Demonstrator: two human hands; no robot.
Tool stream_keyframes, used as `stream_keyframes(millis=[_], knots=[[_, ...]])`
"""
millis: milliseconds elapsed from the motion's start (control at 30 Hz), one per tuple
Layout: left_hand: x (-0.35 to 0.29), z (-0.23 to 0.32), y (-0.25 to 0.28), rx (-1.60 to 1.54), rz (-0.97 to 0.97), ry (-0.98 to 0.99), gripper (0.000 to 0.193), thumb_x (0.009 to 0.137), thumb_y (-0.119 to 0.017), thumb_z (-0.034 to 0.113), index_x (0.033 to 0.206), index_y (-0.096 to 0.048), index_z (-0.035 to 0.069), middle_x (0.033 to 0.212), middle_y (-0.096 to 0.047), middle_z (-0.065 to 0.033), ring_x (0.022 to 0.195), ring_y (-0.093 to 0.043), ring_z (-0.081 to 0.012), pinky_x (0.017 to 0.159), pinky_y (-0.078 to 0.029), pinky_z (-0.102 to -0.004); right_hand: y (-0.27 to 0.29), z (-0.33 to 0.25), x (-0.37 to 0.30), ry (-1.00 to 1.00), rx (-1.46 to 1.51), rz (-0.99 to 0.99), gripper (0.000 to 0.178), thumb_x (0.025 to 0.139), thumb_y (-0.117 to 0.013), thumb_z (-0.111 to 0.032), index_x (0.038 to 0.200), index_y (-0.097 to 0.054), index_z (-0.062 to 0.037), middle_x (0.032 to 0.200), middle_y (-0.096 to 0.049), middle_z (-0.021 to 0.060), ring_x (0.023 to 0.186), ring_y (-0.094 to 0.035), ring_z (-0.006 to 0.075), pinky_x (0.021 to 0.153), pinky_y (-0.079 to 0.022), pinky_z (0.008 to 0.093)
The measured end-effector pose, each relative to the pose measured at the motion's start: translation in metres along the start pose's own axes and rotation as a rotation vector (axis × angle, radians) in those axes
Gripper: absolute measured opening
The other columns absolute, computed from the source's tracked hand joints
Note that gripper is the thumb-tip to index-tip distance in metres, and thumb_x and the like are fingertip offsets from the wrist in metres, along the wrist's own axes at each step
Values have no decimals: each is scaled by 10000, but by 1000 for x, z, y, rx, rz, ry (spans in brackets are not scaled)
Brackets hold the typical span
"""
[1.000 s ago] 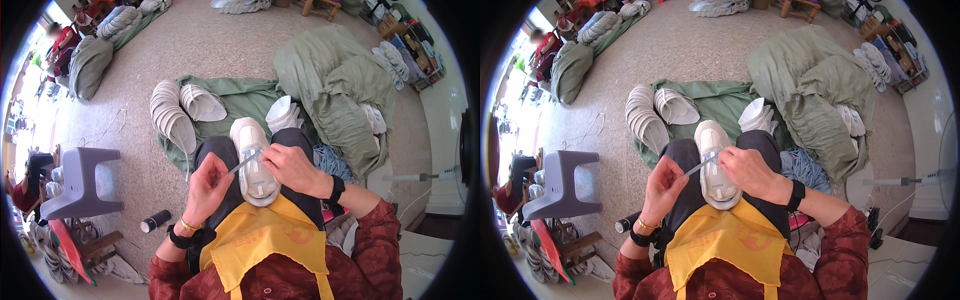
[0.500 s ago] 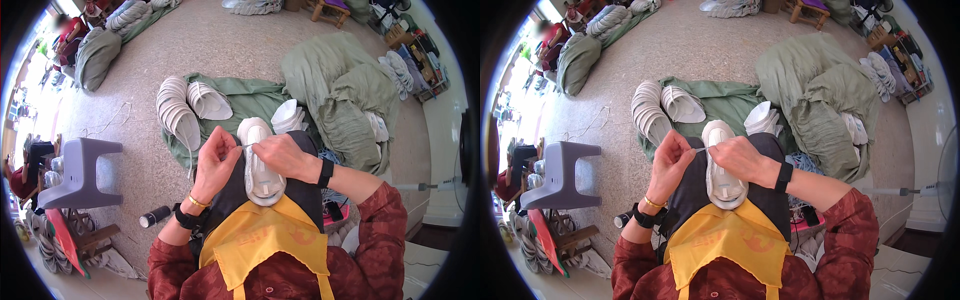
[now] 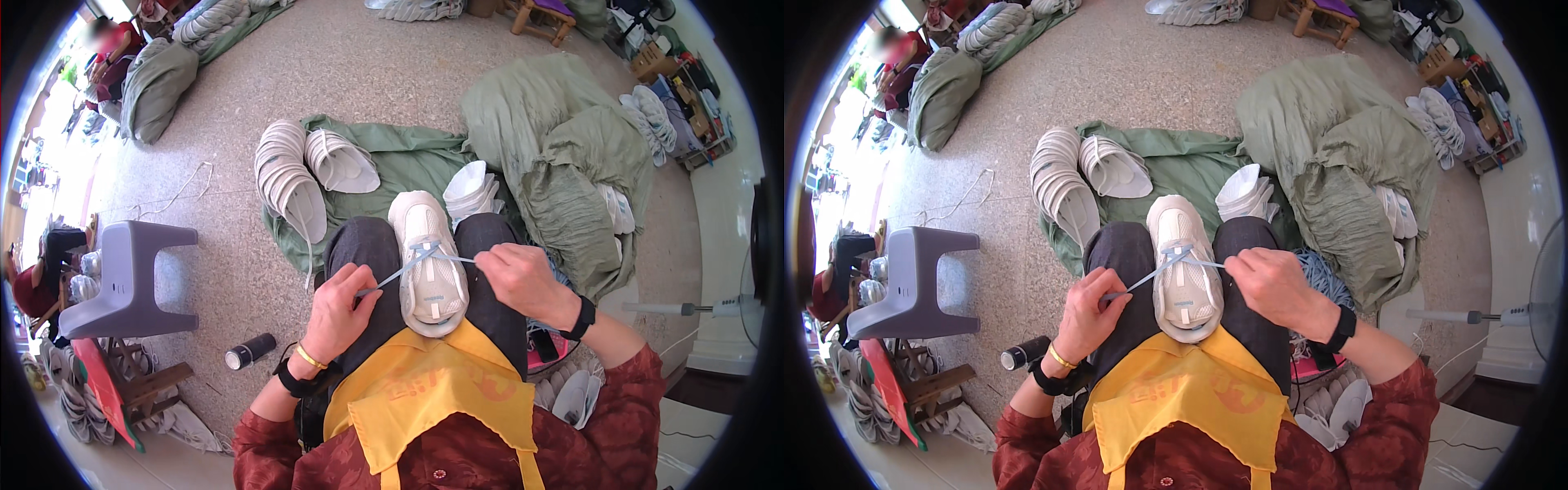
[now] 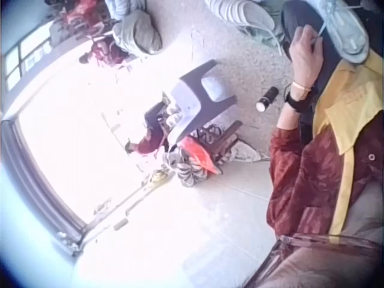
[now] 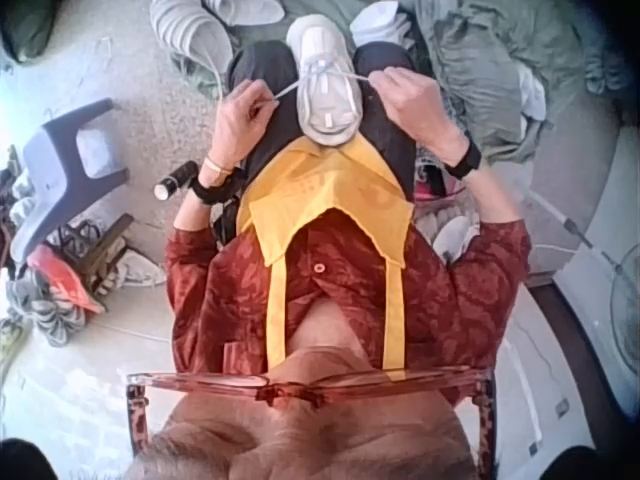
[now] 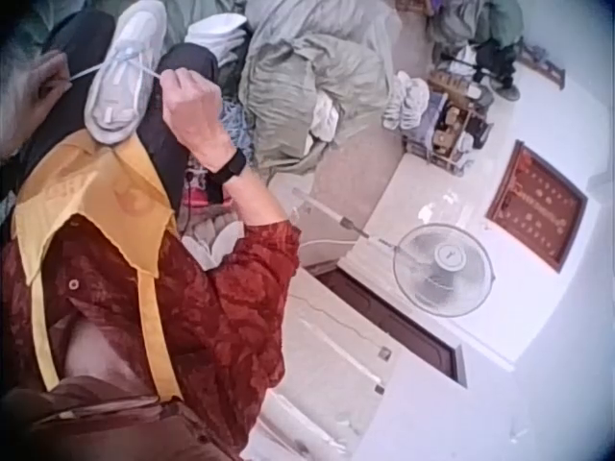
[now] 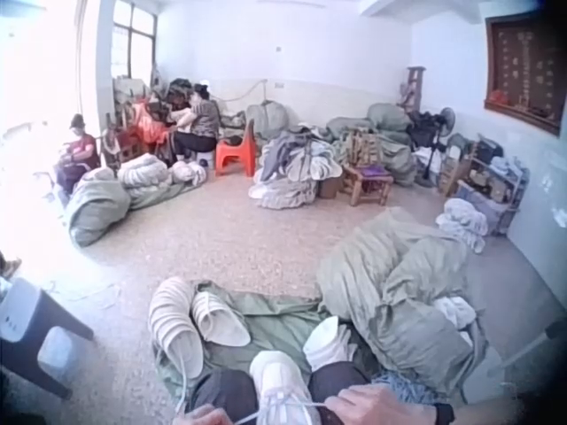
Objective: Lacing a white sneaker with light blue laces in a workshop setting.
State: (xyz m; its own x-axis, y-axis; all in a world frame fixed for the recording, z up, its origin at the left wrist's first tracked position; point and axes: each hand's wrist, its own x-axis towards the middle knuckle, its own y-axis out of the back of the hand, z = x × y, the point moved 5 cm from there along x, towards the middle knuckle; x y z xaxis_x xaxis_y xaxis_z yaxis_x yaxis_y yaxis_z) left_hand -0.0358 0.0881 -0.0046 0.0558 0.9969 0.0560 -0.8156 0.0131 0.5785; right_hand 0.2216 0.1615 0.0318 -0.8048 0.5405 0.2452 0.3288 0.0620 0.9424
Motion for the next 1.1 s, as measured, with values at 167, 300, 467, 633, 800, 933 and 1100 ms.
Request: stream_keyframes(millis=[167, 300, 467, 633, 800, 933, 1100], knots=[[-7, -2, -5, 138, 20, -103, 140, 866, -713, 24, 899, -578, 33, 844, -552, -133, 743, -614, -373, 630, -495, -444, 21, 20, -24, -173, -7, 102, 68, 855, -674, -29, 887, -620, -55, 767, -595, 93, 709, -656, 286, 605, -523, 395], [-17, -10, 12, 139, 53, -53, 128, 871, -702, 18, 896, -578, 35, 868, -553, -138, 766, -618, -385, 642, -501, -449, 35, 40, -60, -378, 85, 120, 107, 885, -697, -1, 989, -700, -28, 861, -683, 122, 751, -680, 326, 646, -538, 387], [-39, -38, 44, 216, 130, 57, 118, 845, -664, -45, 901, -571, 2, 919, -559, -165, 837, -608, -410, 715, -499, -462, 50, 75, -115, -650, 108, 168, 120, 906, -693, -5, 1018, -733, 9, 858, -690, 160, 750, -683, 329, 668, -524, 379], [-60, -62, 72, 467, 230, 6, 112, 840, -645, -56, 875, -549, -11, 889, -556, -170, 788, -578, -368, 686, -471, -449, 59, 123, -179, -749, 64, 191, 146, 911, -670, 20, 1041, -737, 21, 831, -683, 135, 692, -650, 227, 621, -482, 328], [-90, -118, 115, 395, 309, 221, 98, 848, -627, -47, 862, -552, 15, 716, -534, -148, 653, -565, -330, 621, -454, -424, 58, 188, -257, -906, 165, 294, 160, 947, -651, -13, 1064, -759, 7, 787, -686, 53, 601, -588, 91, 528, -446, 261], [-120, -169, 170, 429, 436, 361, 93, 862, -642, -9, 875, -552, 9, 652, -545, -118, 575, -544, -216, 570, -450, -358, 59, 238, -322, -1002, 227, 229, 175, 962, -638, -31, 1083, -759, 5, 766, -671, 33, 565, -565, 73, 497, -440, 240], [-176, -246, 246, 456, 608, 482, 70, 872, -644, 26, 886, -578, 10, 658, -546, -51, 609, -501, -132, 581, -447, -319, 73, 281, -387, -1140, 267, 217, 187, 985, -615, -43, 1112, -741, 10, 751, -651, 32, 570, -578, 80, 505, -471, 238]])
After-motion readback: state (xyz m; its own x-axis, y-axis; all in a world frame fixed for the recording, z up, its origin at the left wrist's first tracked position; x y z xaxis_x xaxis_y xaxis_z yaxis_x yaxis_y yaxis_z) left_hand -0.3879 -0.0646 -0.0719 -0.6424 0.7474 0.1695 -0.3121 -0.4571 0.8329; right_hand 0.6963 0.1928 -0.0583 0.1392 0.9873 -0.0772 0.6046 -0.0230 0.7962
